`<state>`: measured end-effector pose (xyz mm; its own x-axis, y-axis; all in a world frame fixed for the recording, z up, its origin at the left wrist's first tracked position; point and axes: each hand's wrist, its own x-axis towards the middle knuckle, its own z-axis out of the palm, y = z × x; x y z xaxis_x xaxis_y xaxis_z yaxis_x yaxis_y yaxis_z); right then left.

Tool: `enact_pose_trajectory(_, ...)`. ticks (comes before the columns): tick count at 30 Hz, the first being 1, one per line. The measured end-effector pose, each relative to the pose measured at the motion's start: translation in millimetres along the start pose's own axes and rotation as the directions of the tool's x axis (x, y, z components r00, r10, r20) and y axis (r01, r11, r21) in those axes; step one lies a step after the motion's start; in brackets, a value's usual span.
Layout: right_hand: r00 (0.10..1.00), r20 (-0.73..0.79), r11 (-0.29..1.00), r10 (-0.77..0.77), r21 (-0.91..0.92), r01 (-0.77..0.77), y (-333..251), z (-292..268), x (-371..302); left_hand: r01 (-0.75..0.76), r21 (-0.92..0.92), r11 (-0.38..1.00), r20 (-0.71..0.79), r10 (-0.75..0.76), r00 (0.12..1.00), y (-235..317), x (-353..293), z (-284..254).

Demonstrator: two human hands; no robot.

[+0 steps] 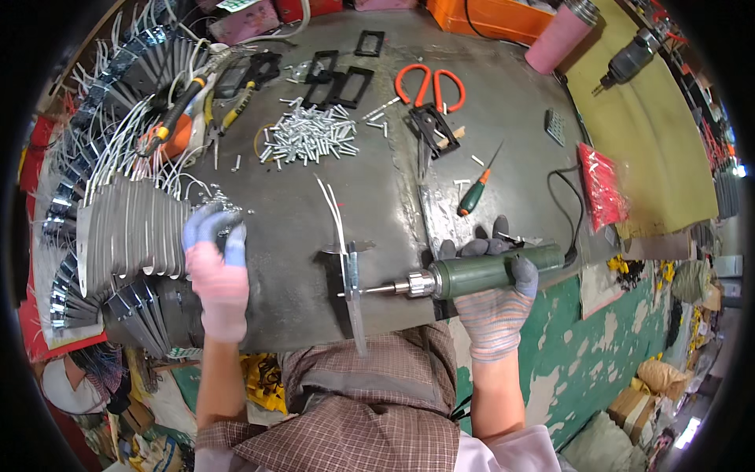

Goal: The person assembles metal components by securing metal plates, wired components, and plastic housing together with screws using a power screwdriver.

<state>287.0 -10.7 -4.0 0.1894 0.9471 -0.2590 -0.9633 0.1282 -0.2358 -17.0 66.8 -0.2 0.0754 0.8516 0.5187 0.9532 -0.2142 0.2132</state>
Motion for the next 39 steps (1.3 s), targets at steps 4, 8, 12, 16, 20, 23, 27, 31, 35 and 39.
enact_pose_trajectory(4,0.999,-0.04,1.0,0.003,-0.016,-0.003,2,7,-2,0.579,-0.752,-0.315,0.646,-0.177,0.743,57,-43,-23)
enact_pose_trajectory(8,0.999,-0.041,1.0,0.002,0.001,-0.002,3,11,-3,0.64,-0.578,-0.507,0.772,-0.086,0.629,77,-58,-14)
enact_pose_trajectory(12,0.999,-0.042,1.0,-0.006,0.012,0.006,1,11,-4,0.66,-0.604,-0.448,0.761,-0.077,0.644,78,-62,-14)
enact_pose_trajectory(16,0.999,-0.033,1.0,-0.005,0.013,0.005,2,10,-4,0.637,-0.644,-0.424,0.739,-0.129,0.661,82,-63,-15)
enact_pose_trajectory(20,1.0,-0.014,0.999,-0.009,0.037,0.009,3,11,-5,0.651,-0.672,-0.353,0.726,-0.137,0.674,81,-61,-17)
enact_pose_trajectory(23,1.0,0.004,0.998,-0.004,0.058,0.004,4,11,-5,0.668,-0.672,-0.32,0.731,-0.141,0.668,80,-61,-16)
enact_pose_trajectory(27,1.0,0.0,0.999,-0.007,0.054,0.007,5,12,-6,0.662,-0.68,-0.314,0.725,-0.158,0.67,81,-61,-16)
enact_pose_trajectory(31,1.0,0.002,0.997,0.001,0.073,-0.001,4,11,-5,0.646,-0.717,-0.261,0.697,-0.238,0.677,93,-58,-23)
enact_pose_trajectory(35,1.0,-0.008,0.998,-0.016,0.058,0.017,5,13,-6,0.601,-0.799,0.031,0.556,-0.344,0.757,98,-66,-25)
enact_pose_trajectory(39,0.999,-0.012,0.998,-0.049,0.041,0.049,8,15,-9,0.527,-0.817,0.236,0.443,-0.328,0.834,96,-70,-19)
